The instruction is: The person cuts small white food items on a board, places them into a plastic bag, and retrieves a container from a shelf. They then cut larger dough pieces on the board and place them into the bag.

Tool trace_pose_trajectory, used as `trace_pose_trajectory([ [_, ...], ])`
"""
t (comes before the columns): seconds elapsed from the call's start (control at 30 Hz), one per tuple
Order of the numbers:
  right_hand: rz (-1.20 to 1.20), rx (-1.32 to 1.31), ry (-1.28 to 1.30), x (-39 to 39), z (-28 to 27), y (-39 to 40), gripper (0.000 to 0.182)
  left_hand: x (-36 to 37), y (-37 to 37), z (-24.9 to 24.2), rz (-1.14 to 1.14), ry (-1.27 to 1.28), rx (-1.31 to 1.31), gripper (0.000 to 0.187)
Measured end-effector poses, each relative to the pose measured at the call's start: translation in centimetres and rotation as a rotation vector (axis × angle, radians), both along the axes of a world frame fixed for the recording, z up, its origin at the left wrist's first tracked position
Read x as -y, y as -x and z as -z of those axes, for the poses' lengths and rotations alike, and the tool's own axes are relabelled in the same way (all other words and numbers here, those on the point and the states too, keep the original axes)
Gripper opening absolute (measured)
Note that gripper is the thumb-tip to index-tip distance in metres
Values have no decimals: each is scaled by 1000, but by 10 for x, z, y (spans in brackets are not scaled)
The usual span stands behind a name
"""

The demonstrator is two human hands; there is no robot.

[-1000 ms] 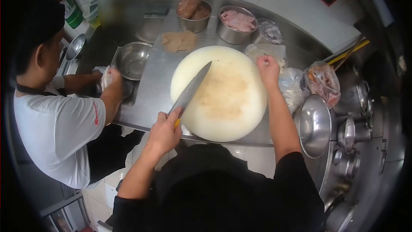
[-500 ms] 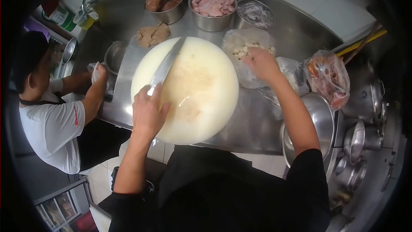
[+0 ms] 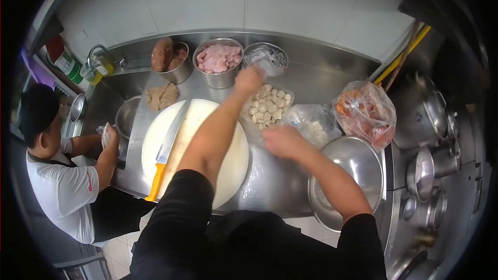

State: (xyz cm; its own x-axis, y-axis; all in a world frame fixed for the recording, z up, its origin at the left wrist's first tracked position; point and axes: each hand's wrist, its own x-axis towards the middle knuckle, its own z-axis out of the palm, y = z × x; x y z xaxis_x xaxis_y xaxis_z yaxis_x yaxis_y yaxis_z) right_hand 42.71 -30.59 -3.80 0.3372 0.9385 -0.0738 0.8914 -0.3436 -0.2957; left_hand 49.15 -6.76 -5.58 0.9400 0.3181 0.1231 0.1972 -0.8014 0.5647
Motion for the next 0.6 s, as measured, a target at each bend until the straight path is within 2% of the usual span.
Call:
trace_pose_trajectory([
  [0.03, 38, 3, -88, -1, -10, -8, 14, -16, -3, -8, -53, 188, 32, 38],
  [0.1, 95, 16, -268, -5, -29, -31, 14, -43, -4, -12, -163, -5, 305, 42],
  [0.17, 64, 26, -457, -11, -49, -59, 14, -89, -21, -24, -155, -171, 301, 39],
  [0.2, 155, -47, -441, -15, -78, -60, 14, -104, -25, -28, -149, -254, 295, 38],
  [0.23, 248, -122, -421, -16, -115, -56, 14, -102, -16, -48, -203, -35, 367, 40],
  [0.3, 267, -107, -490, -13, -165, -51, 14, -87, 15, -105, -309, 415, 498, 44],
  [0.33, 278, -105, -520, -13, -173, -48, 14, -94, 22, -109, -258, 488, 494, 43],
  [0.43, 148, -141, -364, -19, -126, -43, 19, -105, 41, -102, -308, 214, 364, 41],
  [0.5, -12, 46, 165, -24, -71, -21, 26, -123, 49, -87, -295, 476, 327, 42],
  [0.57, -184, -68, 395, -12, -22, 11, 31, -126, 59, -87, -242, 470, 221, 38],
  [0.6, -223, -113, 453, -9, -14, 26, 29, -108, 67, -92, -227, 305, 302, 36],
])
